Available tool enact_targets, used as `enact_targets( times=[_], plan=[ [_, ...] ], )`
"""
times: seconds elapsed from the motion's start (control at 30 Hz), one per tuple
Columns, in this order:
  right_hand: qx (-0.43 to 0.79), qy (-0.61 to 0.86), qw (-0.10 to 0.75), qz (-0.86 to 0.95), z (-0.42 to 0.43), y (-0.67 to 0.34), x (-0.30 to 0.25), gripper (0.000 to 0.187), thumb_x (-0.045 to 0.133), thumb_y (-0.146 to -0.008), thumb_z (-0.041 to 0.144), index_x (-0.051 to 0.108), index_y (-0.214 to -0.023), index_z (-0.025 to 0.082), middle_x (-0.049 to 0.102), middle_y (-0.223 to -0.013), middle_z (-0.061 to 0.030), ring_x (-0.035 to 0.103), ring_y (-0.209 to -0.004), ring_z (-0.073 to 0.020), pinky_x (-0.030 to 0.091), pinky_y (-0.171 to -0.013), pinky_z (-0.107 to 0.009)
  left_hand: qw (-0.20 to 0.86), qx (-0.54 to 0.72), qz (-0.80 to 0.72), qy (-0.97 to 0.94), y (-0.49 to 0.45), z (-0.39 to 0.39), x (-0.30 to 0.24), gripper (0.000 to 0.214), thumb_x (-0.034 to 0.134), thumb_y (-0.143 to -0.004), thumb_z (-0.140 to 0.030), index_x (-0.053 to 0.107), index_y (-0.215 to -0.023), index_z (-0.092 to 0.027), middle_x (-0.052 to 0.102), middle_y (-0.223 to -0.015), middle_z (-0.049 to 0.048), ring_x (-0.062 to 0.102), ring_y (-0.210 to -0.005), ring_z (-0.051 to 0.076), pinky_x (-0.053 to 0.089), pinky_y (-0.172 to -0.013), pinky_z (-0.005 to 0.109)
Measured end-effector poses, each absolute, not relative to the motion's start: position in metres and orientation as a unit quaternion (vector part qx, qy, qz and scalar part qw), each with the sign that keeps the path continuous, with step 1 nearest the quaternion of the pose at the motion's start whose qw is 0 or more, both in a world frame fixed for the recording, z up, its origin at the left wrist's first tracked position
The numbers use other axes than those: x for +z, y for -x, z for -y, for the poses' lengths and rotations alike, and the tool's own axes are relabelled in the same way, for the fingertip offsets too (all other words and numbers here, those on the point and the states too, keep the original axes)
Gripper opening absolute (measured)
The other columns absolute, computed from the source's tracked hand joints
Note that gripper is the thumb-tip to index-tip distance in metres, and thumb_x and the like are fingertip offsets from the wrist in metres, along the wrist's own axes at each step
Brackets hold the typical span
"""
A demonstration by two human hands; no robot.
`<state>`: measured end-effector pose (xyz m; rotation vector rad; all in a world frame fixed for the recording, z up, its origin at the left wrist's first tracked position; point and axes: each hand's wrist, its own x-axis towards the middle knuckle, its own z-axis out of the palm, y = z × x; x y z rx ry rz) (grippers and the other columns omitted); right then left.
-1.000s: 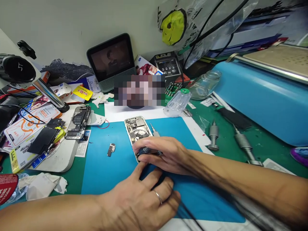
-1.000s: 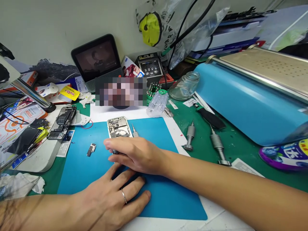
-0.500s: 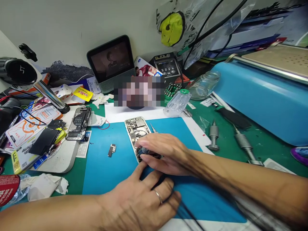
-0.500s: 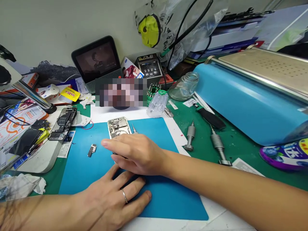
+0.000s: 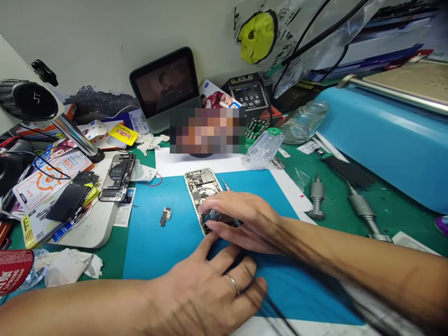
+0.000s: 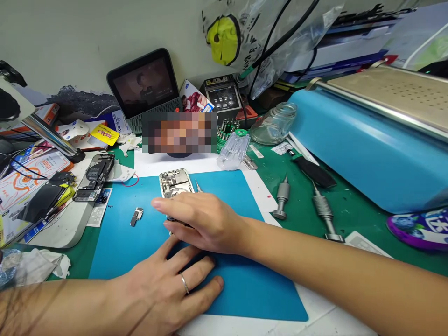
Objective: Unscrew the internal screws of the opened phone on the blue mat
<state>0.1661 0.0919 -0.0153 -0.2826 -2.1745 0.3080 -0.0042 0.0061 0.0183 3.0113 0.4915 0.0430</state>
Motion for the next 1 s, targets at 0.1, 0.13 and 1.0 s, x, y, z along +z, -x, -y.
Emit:
enact_targets(
  times=[0.1,0.13,1.0],
  plan=[
    [0.132,0.109,0.466,0.868,-0.092,-0.165,-0.015,0.056,0.055,-0.09,0.009,0.033,-0.141,0.018,0.071,-0.095,-0.0072,0.068,-0.085,-0.015,0.06,-0.072,-0.028,0.052,0.017,-0.164,-0.985,0.004,-0.006,0.016,0.066,0.037,-0.095,-0.059,0.045,-0.137,-0.008,0.05,-0.133,0.0155,0.045,-0.12,0.034,0.022,-0.109,0.061],
    [0.133,0.107,0.468,0.867,-0.091,-0.165,-0.015,0.057,0.055,-0.09,0.009,0.033,-0.141,0.017,0.071,-0.096,-0.0075,0.068,-0.086,-0.0149,0.06,-0.073,-0.028,0.054,0.02,-0.165,-0.985,0.004,-0.006,0.015,0.066,0.037,-0.095,-0.059,0.045,-0.137,-0.008,0.05,-0.132,0.0153,0.046,-0.119,0.034,0.023,-0.109,0.06],
    [0.176,0.097,0.437,0.877,-0.091,-0.165,-0.003,0.053,0.049,-0.092,0.009,0.032,-0.141,0.018,0.072,-0.104,-0.0091,0.069,-0.097,-0.0136,0.059,-0.083,-0.028,0.05,0.004,-0.175,-0.983,0.004,-0.007,0.02,0.065,0.026,-0.098,-0.058,0.046,-0.138,-0.011,0.053,-0.131,0.0134,0.049,-0.117,0.032,0.033,-0.106,0.054]
  ],
)
